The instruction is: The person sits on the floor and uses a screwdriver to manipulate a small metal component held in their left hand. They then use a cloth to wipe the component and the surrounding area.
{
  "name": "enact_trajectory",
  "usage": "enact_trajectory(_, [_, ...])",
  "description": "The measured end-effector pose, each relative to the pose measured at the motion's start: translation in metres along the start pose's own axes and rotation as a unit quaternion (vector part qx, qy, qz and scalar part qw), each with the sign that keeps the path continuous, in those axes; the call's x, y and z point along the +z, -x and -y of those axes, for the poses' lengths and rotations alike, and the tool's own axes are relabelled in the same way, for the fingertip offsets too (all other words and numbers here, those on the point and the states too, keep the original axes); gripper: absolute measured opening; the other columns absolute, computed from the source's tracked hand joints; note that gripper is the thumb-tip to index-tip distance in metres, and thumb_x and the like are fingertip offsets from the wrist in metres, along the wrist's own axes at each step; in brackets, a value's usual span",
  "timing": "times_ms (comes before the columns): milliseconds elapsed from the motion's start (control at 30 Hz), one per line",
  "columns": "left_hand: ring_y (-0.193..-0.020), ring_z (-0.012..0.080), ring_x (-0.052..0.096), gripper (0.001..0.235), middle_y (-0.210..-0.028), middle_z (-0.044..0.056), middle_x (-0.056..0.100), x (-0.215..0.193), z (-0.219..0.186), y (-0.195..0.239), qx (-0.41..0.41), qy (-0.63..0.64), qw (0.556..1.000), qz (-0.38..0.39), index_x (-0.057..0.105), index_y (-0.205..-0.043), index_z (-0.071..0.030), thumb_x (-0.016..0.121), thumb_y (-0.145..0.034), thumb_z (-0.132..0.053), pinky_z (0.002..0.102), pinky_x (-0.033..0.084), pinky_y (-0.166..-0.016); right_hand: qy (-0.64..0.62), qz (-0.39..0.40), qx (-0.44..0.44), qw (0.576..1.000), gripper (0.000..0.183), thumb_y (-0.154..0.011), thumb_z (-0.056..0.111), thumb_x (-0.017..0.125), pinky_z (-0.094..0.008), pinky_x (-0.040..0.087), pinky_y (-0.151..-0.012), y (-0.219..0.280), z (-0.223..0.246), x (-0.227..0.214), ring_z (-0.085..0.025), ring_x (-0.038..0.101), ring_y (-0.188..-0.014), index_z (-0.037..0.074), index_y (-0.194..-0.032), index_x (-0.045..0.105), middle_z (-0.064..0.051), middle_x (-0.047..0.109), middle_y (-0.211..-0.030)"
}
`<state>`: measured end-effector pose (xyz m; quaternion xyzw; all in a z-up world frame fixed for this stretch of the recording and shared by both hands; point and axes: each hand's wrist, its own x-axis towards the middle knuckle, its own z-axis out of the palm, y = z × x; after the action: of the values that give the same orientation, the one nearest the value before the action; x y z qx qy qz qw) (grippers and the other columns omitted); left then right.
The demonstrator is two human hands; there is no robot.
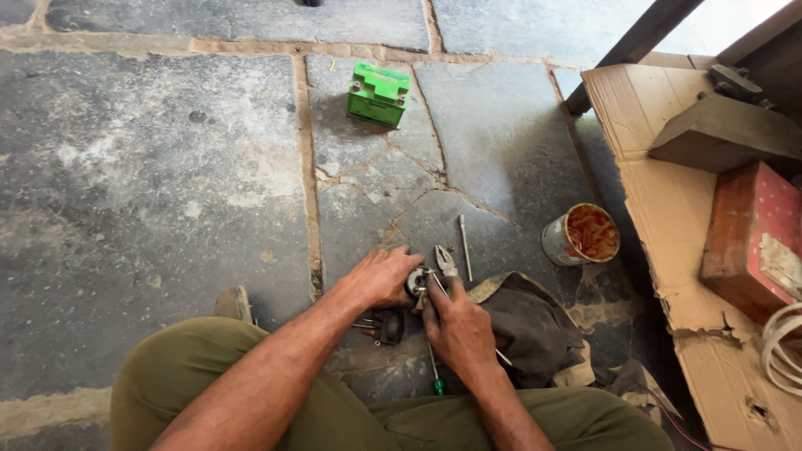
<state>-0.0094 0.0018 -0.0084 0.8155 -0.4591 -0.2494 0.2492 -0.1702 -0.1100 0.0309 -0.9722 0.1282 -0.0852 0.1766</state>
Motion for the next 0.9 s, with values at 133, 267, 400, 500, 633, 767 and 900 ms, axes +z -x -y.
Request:
enact_trajectory(133, [-0.111, 0.0441, 0.063, 0.068, -0.118, 0.019, 0.062, -0.004, 0.000, 0.002, 0.016, -0.009, 1.000, -0.012, 0.063, -0.123, -0.011, 0.091, -0.065, -0.034, 0.053, 0.052, -0.094, -0.050, -0.033, -0.015, 0.998, 0.036, -0.078, 0.012, 0.072, -0.049, 0.055, -0.074, -0.005, -0.004, 0.002, -0.039, 0.069, -0.088, 0.009, -0.114, 0.073, -0.016, 0.066, -0.102])
enact_trajectory(267, [-0.112, 0.0421, 0.062, 0.071, -0.118, 0.018, 0.061, -0.001, 0.000, 0.000, 0.005, -0.007, 1.000, 0.011, 0.063, -0.122, -0.011, 0.093, -0.062, -0.033, 0.051, 0.052, -0.095, -0.121, -0.017, 0.039, 0.992, 0.025, -0.081, 0.011, 0.072, -0.043, 0.054, -0.073, -0.002, -0.008, 0.005, -0.033, 0.069, -0.085, 0.008, -0.105, 0.077, -0.014, 0.068, -0.097])
enact_trajectory(400, [-0.111, 0.0366, 0.065, 0.075, -0.118, 0.015, 0.062, 0.004, 0.005, -0.006, -0.018, 0.012, 1.000, 0.022, 0.060, -0.128, -0.013, 0.092, -0.062, -0.026, 0.048, 0.053, -0.095, -0.230, 0.016, 0.104, 0.968, 0.021, -0.085, 0.012, 0.072, -0.036, 0.053, -0.067, -0.002, -0.006, 0.009, -0.027, 0.070, -0.080, 0.008, -0.105, 0.077, -0.012, 0.069, -0.095])
enact_trajectory(500, [-0.114, 0.0408, 0.062, 0.067, -0.119, 0.018, 0.061, 0.005, 0.009, -0.004, 0.003, 0.018, 1.000, -0.006, 0.062, -0.126, -0.012, 0.091, -0.068, -0.027, 0.051, 0.052, -0.095, -0.251, 0.007, 0.064, 0.966, 0.024, -0.082, 0.012, 0.075, -0.037, 0.055, -0.068, 0.000, -0.008, 0.009, -0.028, 0.071, -0.082, 0.008, -0.106, 0.077, -0.013, 0.068, -0.095])
enact_trajectory(633, [-0.113, 0.0410, 0.063, 0.064, -0.117, 0.017, 0.062, 0.000, 0.004, 0.000, 0.010, -0.003, 1.000, 0.003, 0.064, -0.124, -0.012, 0.091, -0.067, -0.029, 0.052, 0.051, -0.095, -0.109, -0.070, -0.037, 0.991, 0.022, -0.077, 0.010, 0.076, -0.043, 0.056, -0.076, -0.002, -0.012, 0.008, -0.035, 0.070, -0.090, 0.010, -0.099, 0.079, -0.016, 0.070, -0.109])
enact_trajectory(767, [-0.115, 0.0411, 0.061, 0.069, -0.119, 0.016, 0.062, -0.005, 0.000, 0.001, 0.007, -0.010, 1.000, 0.019, 0.065, -0.120, -0.012, 0.095, -0.061, -0.033, 0.053, 0.051, -0.096, -0.067, -0.078, 0.026, 0.994, 0.024, -0.085, 0.014, 0.076, -0.046, 0.055, -0.073, -0.008, -0.015, 0.012, -0.038, 0.070, -0.088, 0.012, -0.109, 0.077, -0.016, 0.068, -0.104])
enact_trajectory(900, [-0.115, 0.0415, 0.061, 0.073, -0.120, 0.016, 0.062, -0.003, 0.001, 0.000, 0.010, -0.014, 1.000, 0.018, 0.065, -0.121, -0.013, 0.095, -0.058, -0.034, 0.054, 0.051, -0.095, -0.059, -0.079, 0.022, 0.995, 0.024, -0.084, 0.015, 0.077, -0.047, 0.055, -0.072, -0.010, -0.010, 0.011, -0.038, 0.070, -0.087, 0.012, -0.108, 0.076, -0.016, 0.068, -0.104])
